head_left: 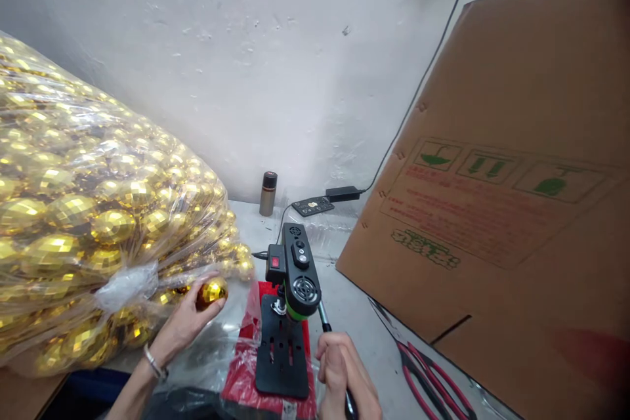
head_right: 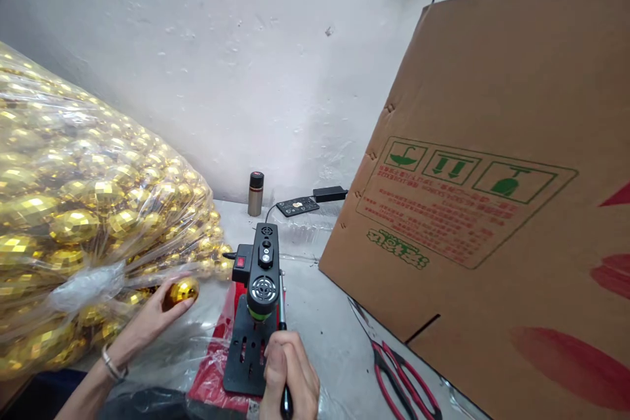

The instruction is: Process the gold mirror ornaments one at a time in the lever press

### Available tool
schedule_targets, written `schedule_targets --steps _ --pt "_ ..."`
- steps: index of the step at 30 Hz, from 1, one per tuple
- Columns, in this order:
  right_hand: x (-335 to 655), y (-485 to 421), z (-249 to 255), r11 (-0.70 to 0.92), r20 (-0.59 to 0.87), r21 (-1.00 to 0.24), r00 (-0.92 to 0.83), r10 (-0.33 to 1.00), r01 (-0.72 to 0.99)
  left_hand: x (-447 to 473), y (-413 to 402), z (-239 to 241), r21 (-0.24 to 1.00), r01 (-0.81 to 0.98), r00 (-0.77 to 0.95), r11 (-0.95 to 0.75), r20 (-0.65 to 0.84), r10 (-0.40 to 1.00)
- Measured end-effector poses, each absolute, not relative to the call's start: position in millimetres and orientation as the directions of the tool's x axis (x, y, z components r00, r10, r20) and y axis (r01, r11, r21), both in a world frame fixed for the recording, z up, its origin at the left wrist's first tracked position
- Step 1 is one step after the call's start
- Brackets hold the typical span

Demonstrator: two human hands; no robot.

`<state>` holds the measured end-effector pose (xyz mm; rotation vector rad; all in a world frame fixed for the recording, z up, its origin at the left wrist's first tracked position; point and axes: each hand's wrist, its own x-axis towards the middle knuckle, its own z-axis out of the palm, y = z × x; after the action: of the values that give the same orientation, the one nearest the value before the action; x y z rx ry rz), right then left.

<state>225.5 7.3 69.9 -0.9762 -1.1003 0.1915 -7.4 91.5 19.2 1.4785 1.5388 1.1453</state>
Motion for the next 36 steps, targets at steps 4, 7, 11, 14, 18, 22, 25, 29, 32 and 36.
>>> schedule_targets --steps 4,7,11,14,18,22,25,29,32,36 --pt "239.1 14.2 79.0 0.648 0.747 -0.665 0.354 0.563 0.371 14.1 50.5 5.2 0.899 -0.382 -0.059 0.214 -0.255 0.965" --pt "249.2 17.7 81.5 0.689 0.798 -0.601 0.252 0.548 0.404 41.3 37.2 -8.1 0.593 -0.706 0.079 0.387 -0.477 0.875" --pt "255.7 15.8 80.4 0.693 0.814 -0.568 0.185 0.550 0.444 77.8 31.2 -17.2 0.433 -0.776 0.158 0.458 -0.570 0.806" --pt "256.6 13.6 80.8 0.688 0.814 -0.559 0.149 0.561 0.463 94.9 28.8 -16.1 0.456 -0.770 0.123 0.447 -0.581 0.804" --pt "257.4 13.8 81.2 0.699 0.825 -0.543 0.139 0.548 0.466 99.4 30.9 -11.0 0.421 -0.794 0.123 0.440 -0.597 0.793" --pt "257.6 12.9 79.2 0.686 0.808 -0.562 0.131 0.574 0.462 94.3 35.6 -9.6 0.360 -0.814 0.168 0.456 -0.607 0.777" --pt "257.3 11.5 80.2 0.672 0.792 -0.583 0.136 0.595 0.456 91.3 36.2 -11.8 0.275 -0.819 0.262 0.503 -0.600 0.756" --pt "262.9 11.9 75.0 0.661 0.796 -0.580 0.158 0.585 0.476 86.5 31.9 -19.6 0.185 -0.838 0.333 0.514 -0.573 0.749" --pt "267.1 5.8 46.2 0.588 0.755 -0.642 0.271 0.597 0.492 80.0 20.6 -33.7 0.210 -0.813 0.364 0.543 -0.545 0.755" --pt "247.6 -30.7 -26.7 0.297 0.538 -0.790 0.374 0.755 0.536 83.9 -12.7 -61.4 0.314 -0.734 0.389 0.602 -0.532 0.752"
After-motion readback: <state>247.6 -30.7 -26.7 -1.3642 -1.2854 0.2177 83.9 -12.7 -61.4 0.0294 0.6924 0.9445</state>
